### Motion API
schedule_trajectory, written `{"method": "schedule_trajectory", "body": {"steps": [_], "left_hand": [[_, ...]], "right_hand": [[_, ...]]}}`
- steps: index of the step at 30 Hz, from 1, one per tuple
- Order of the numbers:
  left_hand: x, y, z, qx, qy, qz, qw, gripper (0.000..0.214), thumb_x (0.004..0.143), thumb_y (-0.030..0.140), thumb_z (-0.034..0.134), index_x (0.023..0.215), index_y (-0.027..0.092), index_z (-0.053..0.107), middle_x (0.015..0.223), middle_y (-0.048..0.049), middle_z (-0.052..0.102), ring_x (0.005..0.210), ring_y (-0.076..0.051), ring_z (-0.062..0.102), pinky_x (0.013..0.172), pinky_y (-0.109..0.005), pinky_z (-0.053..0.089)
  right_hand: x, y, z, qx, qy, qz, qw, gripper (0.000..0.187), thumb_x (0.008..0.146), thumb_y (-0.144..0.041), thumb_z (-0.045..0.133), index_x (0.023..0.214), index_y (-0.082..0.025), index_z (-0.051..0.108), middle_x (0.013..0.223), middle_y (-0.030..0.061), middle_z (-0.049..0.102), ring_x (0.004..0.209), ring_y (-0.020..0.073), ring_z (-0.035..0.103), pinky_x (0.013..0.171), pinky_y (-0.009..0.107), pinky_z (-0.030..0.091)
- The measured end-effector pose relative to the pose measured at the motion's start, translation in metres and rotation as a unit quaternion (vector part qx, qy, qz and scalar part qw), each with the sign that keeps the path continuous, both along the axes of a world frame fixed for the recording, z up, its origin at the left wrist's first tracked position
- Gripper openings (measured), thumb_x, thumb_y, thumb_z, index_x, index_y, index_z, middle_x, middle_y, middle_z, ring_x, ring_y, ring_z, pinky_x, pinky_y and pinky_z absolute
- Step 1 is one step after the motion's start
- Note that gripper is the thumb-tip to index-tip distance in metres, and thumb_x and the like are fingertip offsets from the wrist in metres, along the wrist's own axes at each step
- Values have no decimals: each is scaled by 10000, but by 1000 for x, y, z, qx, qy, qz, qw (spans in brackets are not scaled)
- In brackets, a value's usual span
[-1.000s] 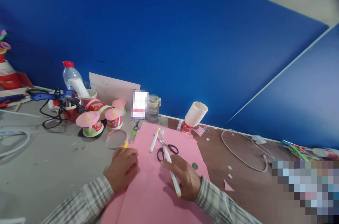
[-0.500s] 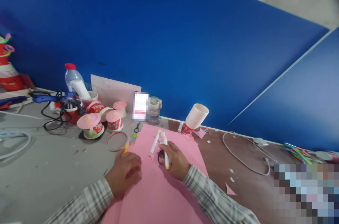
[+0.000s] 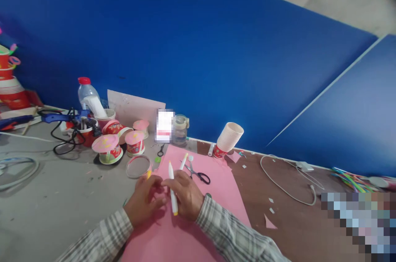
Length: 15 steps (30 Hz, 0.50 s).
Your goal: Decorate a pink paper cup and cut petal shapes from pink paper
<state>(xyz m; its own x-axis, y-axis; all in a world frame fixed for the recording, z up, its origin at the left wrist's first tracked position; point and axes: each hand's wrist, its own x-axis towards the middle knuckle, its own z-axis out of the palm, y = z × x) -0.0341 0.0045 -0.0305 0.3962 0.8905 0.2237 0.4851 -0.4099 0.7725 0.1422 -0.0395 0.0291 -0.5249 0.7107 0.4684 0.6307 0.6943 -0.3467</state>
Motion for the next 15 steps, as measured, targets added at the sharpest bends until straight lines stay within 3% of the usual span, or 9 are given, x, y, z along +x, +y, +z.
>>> {"method": "schedule_trajectory", "body": {"steps": [4,7,11,13,15], "left_hand": [[0,1,1,-60,-50,-12,997,225,491,459,644,619,277,617,631,28,633,702,-209,525,702,-358,430],[0,0,8,-99,-88,-35,991,150,517,399,635,591,270,619,594,40,613,648,-185,532,631,-311,442],[-10,3,29,-217,-131,-84,964,142,574,383,604,541,252,561,447,89,508,425,-107,443,414,-224,357],[-21,8,41,-240,-183,-95,949,171,561,387,632,528,234,563,450,96,481,409,-79,404,393,-198,328],[-33,13,49,-255,-259,-94,927,196,532,378,665,505,220,552,463,93,484,419,-71,409,400,-188,342]], "right_hand": [[-14,-1,16,0,11,38,999,307,836,-165,470,1134,-242,462,842,40,667,726,206,537,809,345,444],[-12,-1,19,-44,45,19,998,317,822,-141,486,1111,-272,490,848,25,665,755,194,560,785,320,467],[15,9,14,-129,165,-92,973,409,747,-136,568,1122,-281,491,900,19,644,753,166,604,687,274,511],[36,19,10,-168,246,-163,941,412,678,-138,609,1061,-269,535,821,-3,653,652,146,614,600,251,517],[59,29,5,-163,272,-209,925,380,643,-145,610,1007,-237,558,763,-2,652,646,153,619,575,254,513]]}}
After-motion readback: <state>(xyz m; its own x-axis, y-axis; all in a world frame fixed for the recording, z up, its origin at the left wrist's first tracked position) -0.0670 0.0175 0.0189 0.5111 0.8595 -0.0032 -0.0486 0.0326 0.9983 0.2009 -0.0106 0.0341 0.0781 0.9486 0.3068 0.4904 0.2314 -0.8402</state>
